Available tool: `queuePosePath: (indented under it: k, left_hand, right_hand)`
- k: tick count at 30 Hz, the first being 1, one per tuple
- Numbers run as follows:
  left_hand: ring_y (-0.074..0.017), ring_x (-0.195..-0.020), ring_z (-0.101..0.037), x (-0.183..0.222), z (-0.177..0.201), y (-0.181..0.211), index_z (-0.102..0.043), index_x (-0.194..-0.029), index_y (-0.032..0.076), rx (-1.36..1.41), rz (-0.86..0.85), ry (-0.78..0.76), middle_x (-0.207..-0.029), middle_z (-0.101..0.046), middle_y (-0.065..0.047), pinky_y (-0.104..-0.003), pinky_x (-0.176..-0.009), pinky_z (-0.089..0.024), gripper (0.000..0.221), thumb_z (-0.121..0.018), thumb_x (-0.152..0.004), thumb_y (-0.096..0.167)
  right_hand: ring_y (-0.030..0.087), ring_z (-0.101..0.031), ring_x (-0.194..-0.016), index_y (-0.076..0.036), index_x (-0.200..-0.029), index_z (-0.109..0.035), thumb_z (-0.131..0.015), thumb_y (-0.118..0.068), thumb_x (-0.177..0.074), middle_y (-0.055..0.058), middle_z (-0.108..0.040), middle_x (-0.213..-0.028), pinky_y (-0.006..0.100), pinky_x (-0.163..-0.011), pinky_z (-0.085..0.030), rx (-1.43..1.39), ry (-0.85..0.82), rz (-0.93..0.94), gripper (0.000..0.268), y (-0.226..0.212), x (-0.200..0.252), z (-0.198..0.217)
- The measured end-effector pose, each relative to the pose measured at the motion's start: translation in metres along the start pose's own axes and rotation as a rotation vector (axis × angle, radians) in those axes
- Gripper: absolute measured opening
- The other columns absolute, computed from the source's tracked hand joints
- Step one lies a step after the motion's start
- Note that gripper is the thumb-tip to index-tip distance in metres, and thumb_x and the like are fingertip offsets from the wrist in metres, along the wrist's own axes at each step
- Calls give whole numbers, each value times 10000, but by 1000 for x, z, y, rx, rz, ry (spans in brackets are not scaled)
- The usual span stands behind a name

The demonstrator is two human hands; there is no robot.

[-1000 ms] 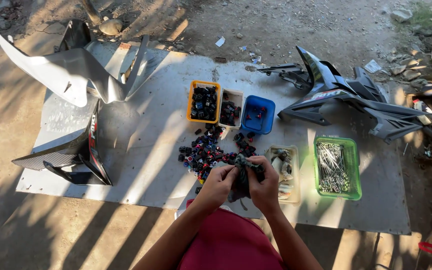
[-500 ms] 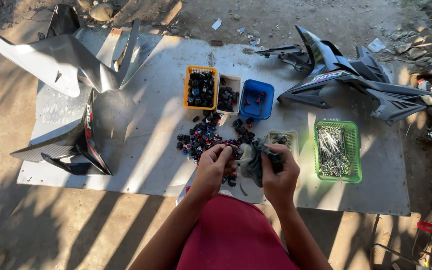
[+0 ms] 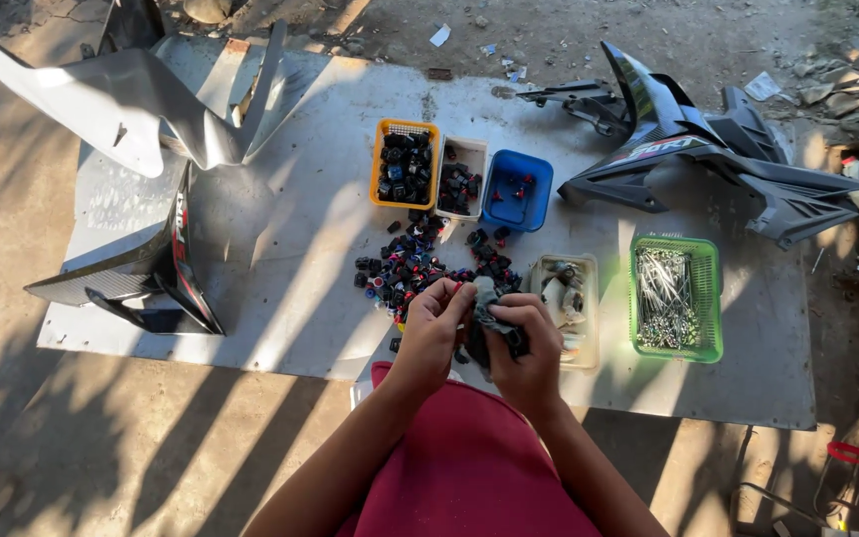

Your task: Sorting and cleaning various motorcycle fairing bolts and clips on a workspace table.

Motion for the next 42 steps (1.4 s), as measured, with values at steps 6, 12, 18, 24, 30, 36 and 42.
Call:
queuePosePath:
  k: [6, 12, 18, 24, 30, 36, 42]
  left_hand:
    - [-148, -607, -631, 6, -10, 18, -656, -924, 8, -157, -75, -14, -714, -659, -134, -263, -524, -556, 187, -658, -1036, 159]
    - [-261, -727, -779, 23, -26, 52, -677, -1069, -36, -501, -373, 40, -824, -758, -200, -354, -652, -649, 153, -730, -942, 30]
    - [-274, -624, -724, 35, -42, 72, -758, -972, 36, -871, -699, -75, -775, -726, -114, -299, -486, -561, 84, -684, -934, 21]
    - [-292, -654, -726, 39, -34, 73, -740, -1094, 47, -1051, -815, -89, -896, -747, -108, -316, -514, -590, 164, -655, -954, 60]
    - [-293, -803, -745, 42, -32, 77, -720, -1158, 90, -1217, -1063, -93, -974, -740, -83, -313, -624, -607, 200, -599, -999, 76]
    - [-246, -879, -739, 38, -23, 53, -702, -1195, 147, -1374, -1139, -65, -1024, -741, -30, -313, -671, -612, 251, -557, -995, 101]
    - [-256, -835, -746, 31, -20, 66, -733, -1139, 122, -1271, -1053, -2, -954, -744, -51, -300, -653, -609, 188, -623, -987, 127]
  right_hand:
    - [361, -712, -887, 6, -1013, -648, -690, 73, -923, 184, -662, -928, 410, -801, -534, 37, 102, -79, 120, 16, -12, 9]
    - [304, -721, -869, -39, -1011, -745, -767, 36, -874, 102, -692, -967, 383, -803, -560, 79, -7, 66, 157, -21, -21, 23]
    - [313, -704, -857, -69, -1018, -807, -764, 73, -844, 101, -698, -958, 417, -822, -575, 190, -13, 188, 229, 8, -18, 15]
    - [337, -714, -943, -7, -1057, -745, -713, 61, -917, 134, -689, -986, 409, -889, -541, 109, 51, 54, 160, -8, -30, 30]
    - [431, -685, -873, 2, -1087, -763, -650, 138, -866, 148, -678, -949, 511, -795, -573, 192, -130, 92, 282, -6, -34, 16]
    - [330, -711, -921, -65, -1083, -794, -727, 0, -884, 93, -686, -998, 427, -837, -570, 193, -99, 109, 220, -6, -10, 10]
    - [375, -720, -902, -6, -1049, -752, -653, 68, -907, 138, -687, -946, 430, -794, -574, 154, -61, -57, 189, 20, -14, 11]
Point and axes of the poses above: each hand's wrist, its own x-axis away from the middle knuckle, its own z-axis out of the back of the hand, y = z × x, the point moved 6 cm from there along -x, towards the middle knuckle
